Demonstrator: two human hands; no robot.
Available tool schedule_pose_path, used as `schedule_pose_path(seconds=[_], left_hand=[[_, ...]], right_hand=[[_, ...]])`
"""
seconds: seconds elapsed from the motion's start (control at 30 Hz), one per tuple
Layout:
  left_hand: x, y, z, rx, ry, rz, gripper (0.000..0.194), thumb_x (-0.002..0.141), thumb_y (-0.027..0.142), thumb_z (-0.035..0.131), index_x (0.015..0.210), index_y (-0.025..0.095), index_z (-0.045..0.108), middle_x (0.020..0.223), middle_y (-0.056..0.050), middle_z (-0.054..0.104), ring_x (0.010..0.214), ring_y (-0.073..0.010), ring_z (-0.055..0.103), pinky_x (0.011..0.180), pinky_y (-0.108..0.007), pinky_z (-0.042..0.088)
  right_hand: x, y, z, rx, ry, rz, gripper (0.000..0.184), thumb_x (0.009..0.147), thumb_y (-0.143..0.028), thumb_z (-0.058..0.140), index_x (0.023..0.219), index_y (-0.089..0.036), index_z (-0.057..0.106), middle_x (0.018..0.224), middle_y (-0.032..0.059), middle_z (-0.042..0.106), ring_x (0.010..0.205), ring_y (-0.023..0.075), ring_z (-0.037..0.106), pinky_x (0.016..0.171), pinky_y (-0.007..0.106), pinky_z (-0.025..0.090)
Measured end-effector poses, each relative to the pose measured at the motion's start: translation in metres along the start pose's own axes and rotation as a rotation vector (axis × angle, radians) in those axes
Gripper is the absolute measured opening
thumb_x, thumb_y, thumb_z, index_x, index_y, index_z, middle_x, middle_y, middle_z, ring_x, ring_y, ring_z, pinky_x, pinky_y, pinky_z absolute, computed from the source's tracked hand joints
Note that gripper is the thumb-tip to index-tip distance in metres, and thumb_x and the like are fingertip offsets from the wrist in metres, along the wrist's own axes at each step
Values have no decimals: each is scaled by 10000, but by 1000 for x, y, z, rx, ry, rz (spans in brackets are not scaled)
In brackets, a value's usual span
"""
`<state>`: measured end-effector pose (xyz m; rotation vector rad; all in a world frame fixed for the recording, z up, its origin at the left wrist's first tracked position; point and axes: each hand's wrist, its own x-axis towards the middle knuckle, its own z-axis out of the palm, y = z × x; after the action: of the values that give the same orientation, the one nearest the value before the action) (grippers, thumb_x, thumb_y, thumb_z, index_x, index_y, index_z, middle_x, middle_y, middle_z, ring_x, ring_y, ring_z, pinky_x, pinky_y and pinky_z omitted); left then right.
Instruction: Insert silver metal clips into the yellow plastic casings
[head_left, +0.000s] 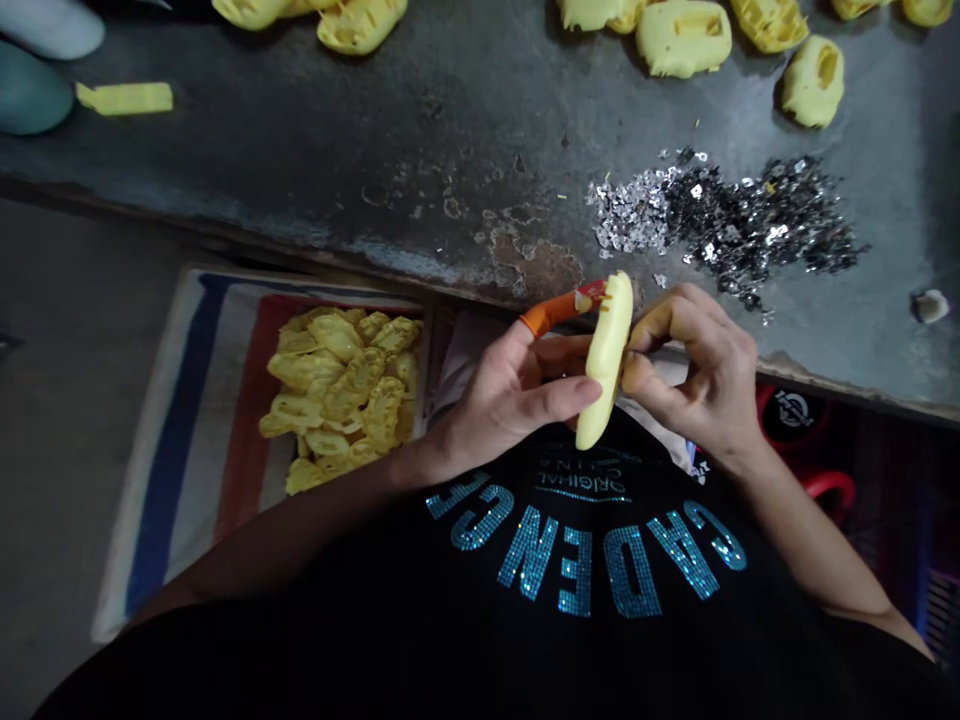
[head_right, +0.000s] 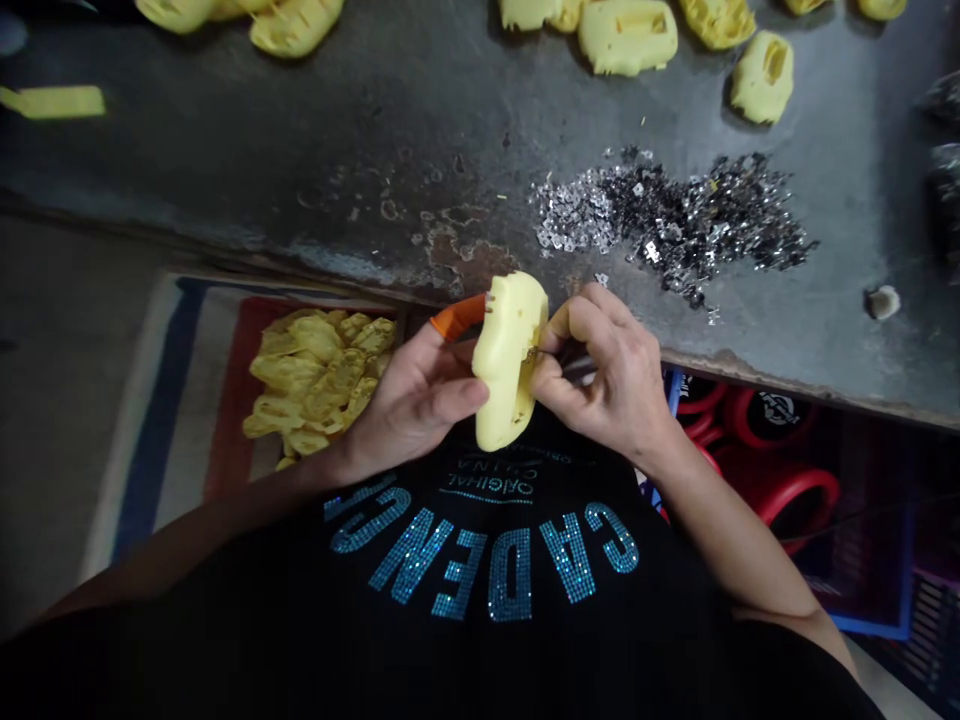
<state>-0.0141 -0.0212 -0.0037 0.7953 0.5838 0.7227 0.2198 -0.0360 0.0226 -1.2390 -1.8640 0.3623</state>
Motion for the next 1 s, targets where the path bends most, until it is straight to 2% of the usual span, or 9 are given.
schedule_pose_path(seconds=[0.1, 0.2, 0.33, 0.43, 0.57, 0.67, 0.8, 0.9, 1.0], left_hand=[[7, -7, -4, -74, 27, -44, 728, 924, 578, 1002, 1539, 326, 707, 1283, -52, 911, 991, -247, 888, 774, -303, 676], [10, -10, -4, -96, 49, -32, 711, 905, 556, 1022, 1501, 316, 717, 1271, -48, 910, 972, -233, 882, 759, -292, 676], [5, -5, 1, -46, -15, 23, 740, 965, 392, 1001, 1618, 352, 656, 1439, -58, 884, 1154, -237, 873, 872, -279, 697], [-1, -1, 4, 42, 1, 70, 805, 950, 301, 1017, 1658, 390, 647, 1586, -40, 831, 1310, -239, 836, 933, -246, 687], [-3, -1, 5, 92, 7, 56, 842, 931, 316, 1039, 1668, 399, 642, 1714, -48, 757, 1409, -275, 811, 938, -248, 682], [0, -2, 4, 12, -8, -32, 831, 933, 408, 1037, 1652, 366, 623, 1599, -78, 826, 1373, -309, 838, 972, -305, 695], [5, -7, 2, -88, 17, -123, 792, 950, 597, 985, 1618, 344, 643, 1394, -79, 896, 1176, -317, 893, 860, -351, 713], [8, -8, 3, -150, 47, -175, 713, 917, 641, 1006, 1482, 321, 710, 1387, -67, 892, 1195, -317, 890, 915, -377, 737], [10, -6, 6, -167, 0, -195, 662, 946, 648, 983, 1452, 307, 726, 1383, -65, 891, 1177, -318, 896, 949, -406, 748]], right_hand=[[-1, 1, -6, 15, 4, 10, 143, 981, -241, 756, 898, -287, 648, 826, -3, 707, 743, 207, 655, 691, 387, 513], [-2, 0, -11, 32, -17, 19, 114, 1020, -231, 789, 959, -295, 718, 910, 15, 786, 798, 225, 718, 730, 406, 565], [-3, -4, -12, 34, -11, 1, 133, 1020, -181, 810, 992, -292, 741, 959, 18, 815, 836, 226, 749, 744, 399, 586], [-4, -4, -7, 27, 2, -6, 163, 985, -150, 804, 970, -284, 713, 906, 5, 773, 814, 215, 721, 722, 384, 564], [-5, 1, 1, 23, 17, -28, 167, 950, -216, 815, 922, -285, 665, 854, 8, 730, 758, 217, 666, 663, 385, 528], [-6, 5, 0, 23, 5, -5, 184, 955, -283, 805, 893, -288, 632, 840, 14, 707, 739, 221, 639, 651, 393, 521], [-4, 8, -15, 85, -90, 59, 186, 931, -242, 805, 891, -279, 626, 844, 1, 701, 742, 201, 645, 662, 371, 510], [2, 8, -30, 111, -200, 71, 164, 908, -197, 793, 895, -268, 645, 848, -9, 703, 728, 181, 641, 656, 351, 504], [10, 8, -42, 105, -308, 57, 137, 893, -172, 763, 905, -259, 658, 854, -13, 703, 718, 171, 643, 647, 343, 508]])
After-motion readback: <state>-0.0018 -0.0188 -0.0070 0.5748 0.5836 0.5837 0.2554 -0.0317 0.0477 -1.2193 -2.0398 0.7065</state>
